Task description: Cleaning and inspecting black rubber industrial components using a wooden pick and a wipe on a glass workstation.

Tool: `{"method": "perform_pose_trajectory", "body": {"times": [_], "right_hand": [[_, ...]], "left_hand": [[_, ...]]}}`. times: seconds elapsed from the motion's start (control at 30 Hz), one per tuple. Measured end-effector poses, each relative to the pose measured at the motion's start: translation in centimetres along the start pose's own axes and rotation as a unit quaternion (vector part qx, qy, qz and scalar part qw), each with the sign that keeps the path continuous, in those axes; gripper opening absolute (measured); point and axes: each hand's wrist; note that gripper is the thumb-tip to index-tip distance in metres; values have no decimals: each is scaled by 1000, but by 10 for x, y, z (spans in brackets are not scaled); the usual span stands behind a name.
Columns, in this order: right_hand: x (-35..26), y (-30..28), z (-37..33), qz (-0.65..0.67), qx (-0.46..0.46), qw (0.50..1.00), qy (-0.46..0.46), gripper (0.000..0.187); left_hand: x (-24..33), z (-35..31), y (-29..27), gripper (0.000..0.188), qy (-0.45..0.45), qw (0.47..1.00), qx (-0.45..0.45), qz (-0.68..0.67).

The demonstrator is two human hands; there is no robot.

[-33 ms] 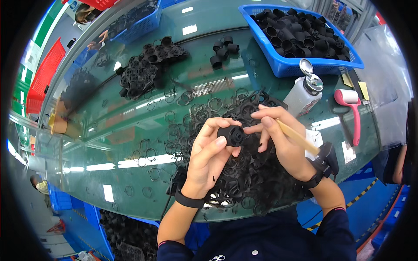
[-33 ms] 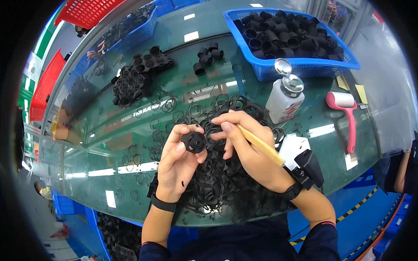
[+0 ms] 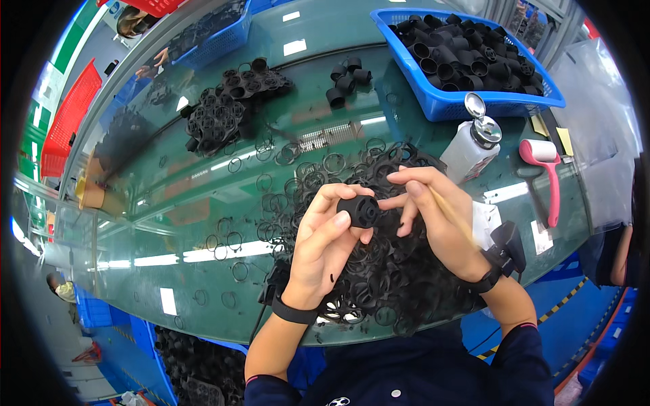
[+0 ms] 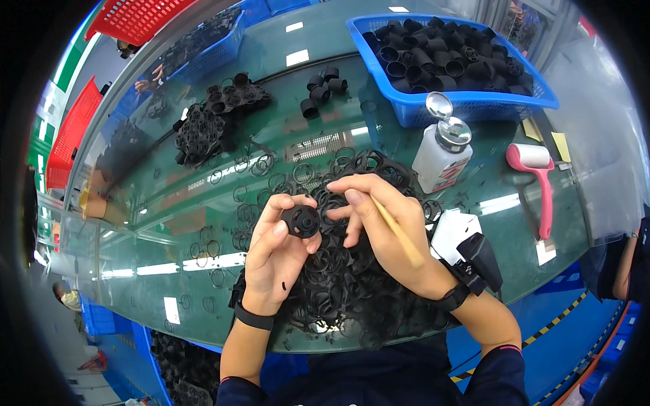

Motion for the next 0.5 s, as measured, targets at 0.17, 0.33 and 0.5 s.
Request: {"method": "perform_pose_trajectory", "body": {"times": [0.17, 0.33, 0.5], "right_hand": [[21, -1, 7, -58, 25, 991, -116, 14], [20, -10, 9, -261, -21, 955, -141, 21], [18, -6, 13, -189, -16, 970, -152, 27]], "left_hand": [[1, 2, 2, 24, -8, 999, 18, 34], [2, 5, 7, 29, 20, 974, 41, 221], [1, 8, 0, 31, 41, 971, 32, 232]]}}
Point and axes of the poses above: each hand's wrist, its own z-axis towards the middle knuckle, its own y-axis out of the palm, x = y × z, and after that the axes turned 9 degrees about -x, right-handed
